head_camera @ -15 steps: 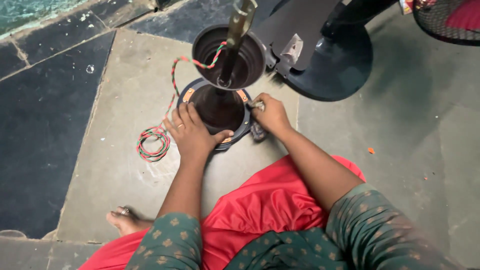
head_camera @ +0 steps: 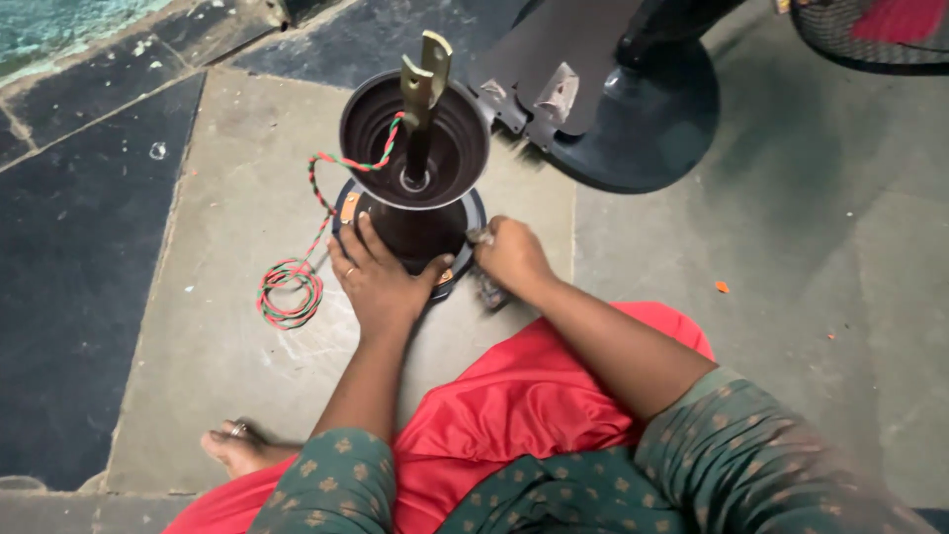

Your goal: The person sits on the floor and wipes a dark brown ceiling fan downrod and canopy with a cloth. They rotate the parts to clean different sides and then wipe the canopy's underside. The person also handles a bundle of wires attached to the downrod.

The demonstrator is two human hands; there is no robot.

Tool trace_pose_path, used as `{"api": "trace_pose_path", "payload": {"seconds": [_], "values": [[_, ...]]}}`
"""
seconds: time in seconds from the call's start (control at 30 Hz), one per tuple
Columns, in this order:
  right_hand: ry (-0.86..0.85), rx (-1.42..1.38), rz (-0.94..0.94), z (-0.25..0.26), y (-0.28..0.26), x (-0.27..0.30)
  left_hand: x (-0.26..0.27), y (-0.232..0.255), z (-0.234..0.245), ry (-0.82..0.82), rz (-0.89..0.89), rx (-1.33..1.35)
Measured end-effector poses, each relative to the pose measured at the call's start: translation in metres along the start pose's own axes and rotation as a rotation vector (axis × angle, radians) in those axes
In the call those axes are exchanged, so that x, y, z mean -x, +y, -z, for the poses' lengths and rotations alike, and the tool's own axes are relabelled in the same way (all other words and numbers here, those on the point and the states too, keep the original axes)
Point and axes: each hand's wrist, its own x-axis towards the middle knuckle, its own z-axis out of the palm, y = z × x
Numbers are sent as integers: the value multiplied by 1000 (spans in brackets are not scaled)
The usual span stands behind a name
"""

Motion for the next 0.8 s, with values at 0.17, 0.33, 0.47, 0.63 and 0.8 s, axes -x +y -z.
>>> {"api": "trace_pose_path", "payload": {"seconds": [0.17,0.33,0.47,0.63,0.8], "values": [[-376,168,-46,15,-5,-1,-8,4,5,-72,98,38],[-19,148,-26,55,10,-23,-6,3,7,-73,91,17],[109,-135,113,53,10,-32,-8,8,8,-64,69,8],[73,17,124,26,5,-40,-7,8,4,-56,101,-5],[-183,162,105,21,14,-34,-6,13,13,-47,63,-12]]}}
